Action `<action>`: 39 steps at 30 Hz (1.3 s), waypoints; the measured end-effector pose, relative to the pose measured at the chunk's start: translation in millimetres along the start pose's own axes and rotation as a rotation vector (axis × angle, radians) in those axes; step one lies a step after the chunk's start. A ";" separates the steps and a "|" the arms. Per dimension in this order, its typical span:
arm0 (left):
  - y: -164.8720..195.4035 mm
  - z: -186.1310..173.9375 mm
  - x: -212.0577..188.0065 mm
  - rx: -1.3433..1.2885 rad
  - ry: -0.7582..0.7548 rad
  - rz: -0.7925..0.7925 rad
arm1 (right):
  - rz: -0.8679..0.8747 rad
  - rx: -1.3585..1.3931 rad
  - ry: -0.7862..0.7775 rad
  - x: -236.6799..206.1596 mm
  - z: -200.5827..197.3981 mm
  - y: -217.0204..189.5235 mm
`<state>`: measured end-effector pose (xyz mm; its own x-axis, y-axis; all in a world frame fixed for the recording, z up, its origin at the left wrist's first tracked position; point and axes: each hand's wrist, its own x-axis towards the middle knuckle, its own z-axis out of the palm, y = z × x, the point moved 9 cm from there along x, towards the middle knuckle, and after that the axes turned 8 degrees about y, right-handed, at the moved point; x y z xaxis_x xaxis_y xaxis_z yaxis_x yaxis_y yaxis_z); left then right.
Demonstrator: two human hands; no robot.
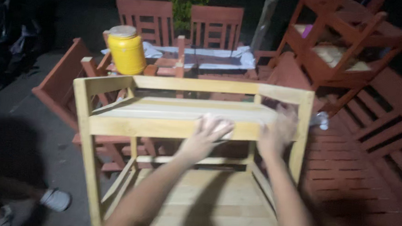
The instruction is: The person wipes the top surface and side edges of a light-colored wooden shelf unit with a cloth. The person moves around the unit to reach different sides and continues wiping the top and side rails.
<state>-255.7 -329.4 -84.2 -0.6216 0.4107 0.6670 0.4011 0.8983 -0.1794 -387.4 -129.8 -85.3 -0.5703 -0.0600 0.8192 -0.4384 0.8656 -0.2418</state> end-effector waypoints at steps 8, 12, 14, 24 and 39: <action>-161.6 -72.7 -160.0 -0.081 -0.201 -0.357 | -0.270 0.104 -0.491 -19.5 38.3 -170.6; -229.4 -96.3 -240.6 0.336 -0.508 -0.428 | -0.335 0.052 -0.441 -14.7 31.5 -183.4; -230.1 -105.8 -239.5 0.296 -0.343 -0.399 | -0.307 0.035 -0.476 -13.5 36.9 -181.7; -205.6 -139.9 -219.9 0.062 0.010 -0.239 | -0.277 -0.035 -0.399 -19.4 36.7 -196.5; -220.2 -124.0 -247.4 0.009 0.213 -0.439 | -0.244 -0.040 -0.390 -15.9 36.7 -200.2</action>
<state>-106.8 -648.1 -120.1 -0.5787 -0.0477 0.8142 0.1251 0.9813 0.1463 -316.0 -320.4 -69.0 -0.6761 -0.4404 0.5907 -0.5695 0.8210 -0.0398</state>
